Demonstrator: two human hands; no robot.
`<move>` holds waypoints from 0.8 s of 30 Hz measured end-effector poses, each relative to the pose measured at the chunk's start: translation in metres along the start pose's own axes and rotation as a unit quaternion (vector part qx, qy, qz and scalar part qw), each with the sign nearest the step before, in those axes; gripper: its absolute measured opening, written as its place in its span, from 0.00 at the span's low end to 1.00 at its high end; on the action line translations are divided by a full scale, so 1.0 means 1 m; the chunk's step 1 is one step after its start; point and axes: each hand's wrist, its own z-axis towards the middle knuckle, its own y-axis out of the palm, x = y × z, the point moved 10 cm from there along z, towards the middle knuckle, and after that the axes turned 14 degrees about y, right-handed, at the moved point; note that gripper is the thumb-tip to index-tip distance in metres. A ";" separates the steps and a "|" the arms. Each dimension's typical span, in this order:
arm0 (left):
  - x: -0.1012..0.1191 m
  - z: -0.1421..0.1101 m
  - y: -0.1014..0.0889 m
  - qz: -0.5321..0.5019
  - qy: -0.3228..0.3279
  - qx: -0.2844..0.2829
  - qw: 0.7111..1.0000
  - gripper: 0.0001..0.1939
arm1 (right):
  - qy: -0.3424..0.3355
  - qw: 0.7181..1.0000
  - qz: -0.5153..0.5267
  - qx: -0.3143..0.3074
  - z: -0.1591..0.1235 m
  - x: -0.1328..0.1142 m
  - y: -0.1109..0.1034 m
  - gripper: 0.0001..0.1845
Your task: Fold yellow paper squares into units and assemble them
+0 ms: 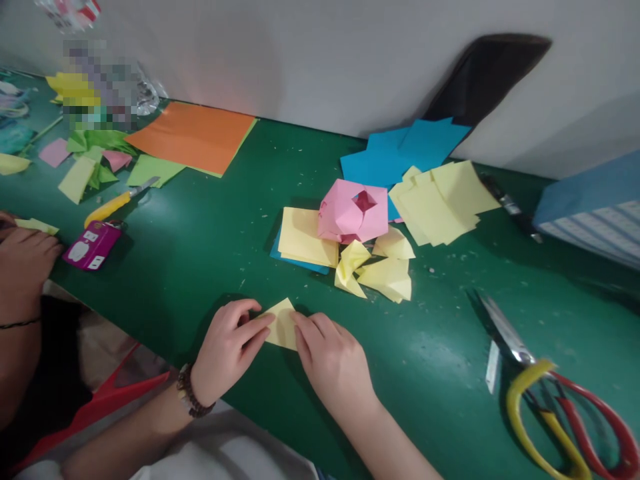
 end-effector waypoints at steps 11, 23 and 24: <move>0.000 -0.002 -0.001 0.013 -0.001 0.005 1.000 0.12 | 0.001 1.000 -0.014 0.009 -0.001 0.000 0.000 0.13; -0.001 0.001 0.001 0.046 -0.003 -0.045 0.998 0.13 | 0.000 1.000 -0.019 0.014 -0.001 -0.001 0.000 0.14; -0.001 0.002 0.001 0.047 -0.003 -0.060 0.997 0.13 | 0.001 1.000 -0.019 0.011 -0.001 -0.001 0.001 0.14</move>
